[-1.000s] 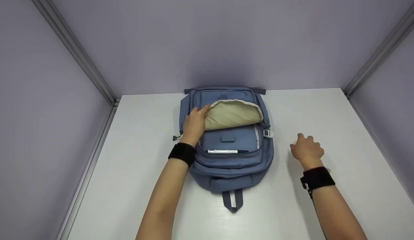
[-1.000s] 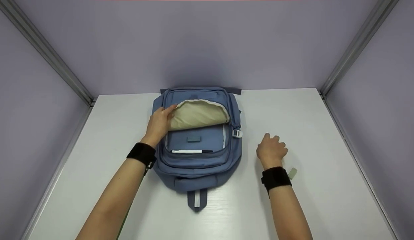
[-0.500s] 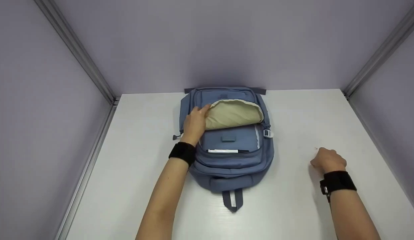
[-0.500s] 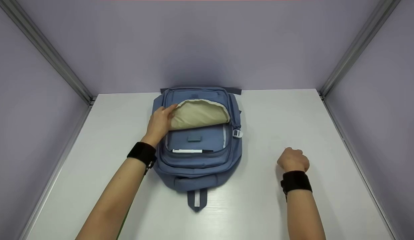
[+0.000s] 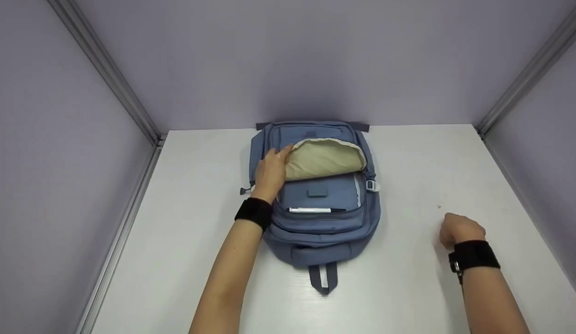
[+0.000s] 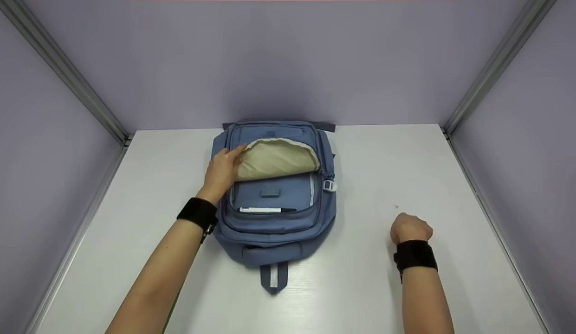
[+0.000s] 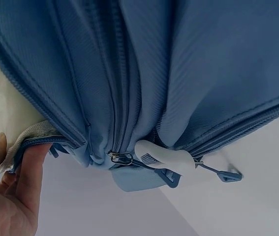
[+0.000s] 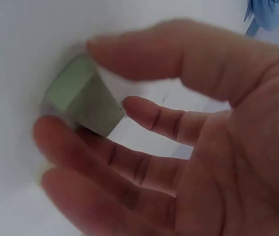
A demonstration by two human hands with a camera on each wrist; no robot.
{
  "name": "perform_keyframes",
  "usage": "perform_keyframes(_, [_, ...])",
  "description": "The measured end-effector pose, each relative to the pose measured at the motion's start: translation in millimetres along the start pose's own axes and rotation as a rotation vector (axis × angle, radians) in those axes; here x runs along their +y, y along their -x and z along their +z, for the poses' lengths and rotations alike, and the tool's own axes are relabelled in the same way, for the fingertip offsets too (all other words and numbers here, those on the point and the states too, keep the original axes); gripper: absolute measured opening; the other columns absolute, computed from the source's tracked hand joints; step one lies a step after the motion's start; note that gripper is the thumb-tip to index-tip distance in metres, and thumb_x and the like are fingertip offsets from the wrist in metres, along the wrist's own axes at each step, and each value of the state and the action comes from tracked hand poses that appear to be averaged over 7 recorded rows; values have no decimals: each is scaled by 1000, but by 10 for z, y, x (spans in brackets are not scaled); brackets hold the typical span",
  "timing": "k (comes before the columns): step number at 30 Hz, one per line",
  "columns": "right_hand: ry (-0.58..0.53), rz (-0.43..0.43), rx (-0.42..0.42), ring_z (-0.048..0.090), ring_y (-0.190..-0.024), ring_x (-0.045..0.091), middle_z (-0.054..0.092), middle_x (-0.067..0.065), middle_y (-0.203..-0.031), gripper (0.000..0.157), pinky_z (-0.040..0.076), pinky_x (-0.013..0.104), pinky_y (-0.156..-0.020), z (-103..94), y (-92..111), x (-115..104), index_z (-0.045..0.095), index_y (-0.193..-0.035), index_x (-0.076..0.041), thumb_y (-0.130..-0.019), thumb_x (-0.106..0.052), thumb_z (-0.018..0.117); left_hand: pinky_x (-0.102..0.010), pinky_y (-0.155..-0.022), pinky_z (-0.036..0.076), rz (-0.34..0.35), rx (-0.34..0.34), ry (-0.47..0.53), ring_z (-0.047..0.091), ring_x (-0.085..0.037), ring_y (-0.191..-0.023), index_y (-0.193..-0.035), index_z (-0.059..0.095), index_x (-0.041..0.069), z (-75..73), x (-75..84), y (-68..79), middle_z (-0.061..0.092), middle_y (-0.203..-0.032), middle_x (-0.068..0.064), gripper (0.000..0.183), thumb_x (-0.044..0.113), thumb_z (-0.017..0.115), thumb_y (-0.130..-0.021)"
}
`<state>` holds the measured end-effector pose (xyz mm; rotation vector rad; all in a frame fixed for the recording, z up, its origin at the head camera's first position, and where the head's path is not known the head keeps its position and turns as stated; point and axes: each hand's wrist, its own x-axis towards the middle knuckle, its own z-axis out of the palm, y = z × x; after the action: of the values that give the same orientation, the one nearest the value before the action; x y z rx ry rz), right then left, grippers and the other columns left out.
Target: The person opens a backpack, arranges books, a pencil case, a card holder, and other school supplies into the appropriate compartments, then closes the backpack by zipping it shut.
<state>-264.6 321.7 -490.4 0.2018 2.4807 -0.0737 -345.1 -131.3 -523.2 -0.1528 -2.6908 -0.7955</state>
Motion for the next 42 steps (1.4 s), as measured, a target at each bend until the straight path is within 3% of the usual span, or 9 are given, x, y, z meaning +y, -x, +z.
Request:
perform_keyframes(3, [-6, 1, 22, 52, -69, 31, 57, 24, -87, 48, 46, 37, -57, 9, -47, -6, 51, -119, 20, -74, 9, 63, -47, -66, 54, -6, -6, 4, 66, -36, -77, -134, 62, 24, 1, 8, 1, 63, -101, -17, 37, 22, 59, -98])
perform_keyframes(7, [-16, -1, 76, 54, -71, 33, 58, 35, -99, 51, 48, 43, -60, 42, -132, -8, 43, -130, 20, -82, 9, 55, -47, -66, 54, 1, -4, 3, 66, -36, -77, -134, 63, 23, -1, 12, 5, 63, -101, -17, 36, 22, 57, -98])
perform_keyframes(13, [-56, -21, 208, 56, -66, 31, 63, 31, -89, 34, 49, 47, -58, 77, -227, -59, 56, -117, 18, -88, 3, 49, -48, -66, 54, 20, 8, 11, 66, -37, -76, -134, 63, 21, 4, 13, 2, 64, -100, -18, 36, 23, 56, -99])
perform_keyframes(21, [-98, -104, 330, 63, -78, 37, 60, 35, -115, 35, 50, 47, -57, 29, -233, -179, 61, -124, 6, -93, -9, 54, -50, -67, 54, 6, 2, 20, 67, -38, -80, -133, 63, 22, 2, 12, 10, 64, -102, -18, 36, 22, 57, -98])
perform_keyframes(25, [-148, -226, 436, 64, -79, 35, 64, 31, -110, 36, 50, 44, -57, -22, -193, -334, 63, -124, 4, -91, -9, 62, -50, -66, 54, 13, 14, 21, 67, -39, -77, -133, 64, 22, 5, 8, 8, 64, -101, -18, 35, 21, 58, -98])
perform_keyframes(29, [-220, -421, 587, 64, -81, 32, 67, 22, -100, 30, 49, 44, -63, -79, -141, -556, 68, -117, 3, -88, -4, 67, -49, -66, 54, 13, 14, 14, 66, -38, -76, -133, 64, 22, 4, 8, -1, 64, -100, -18, 35, 22, 58, -98])
perform_keyframes(35, [-264, -675, 808, 65, -78, 28, 70, 12, -93, 21, 47, 42, -60, -168, -59, -897, 75, -102, -1, -82, 3, 71, -50, -67, 54, 13, 12, 13, 66, -39, -78, -133, 64, 22, 4, 7, -1, 64, -102, -19, 36, 22, 58, -98])
perform_keyframes(42, [-252, -853, 897, 67, -79, 24, 70, 8, -90, 17, 51, 42, -67, -248, 3, -1256, 76, -94, -1, -78, 6, 75, -49, -66, 54, 27, 38, 18, 67, -38, -76, -132, 65, 19, 5, -5, 6, 64, -97, -18, 35, 20, 59, -98])
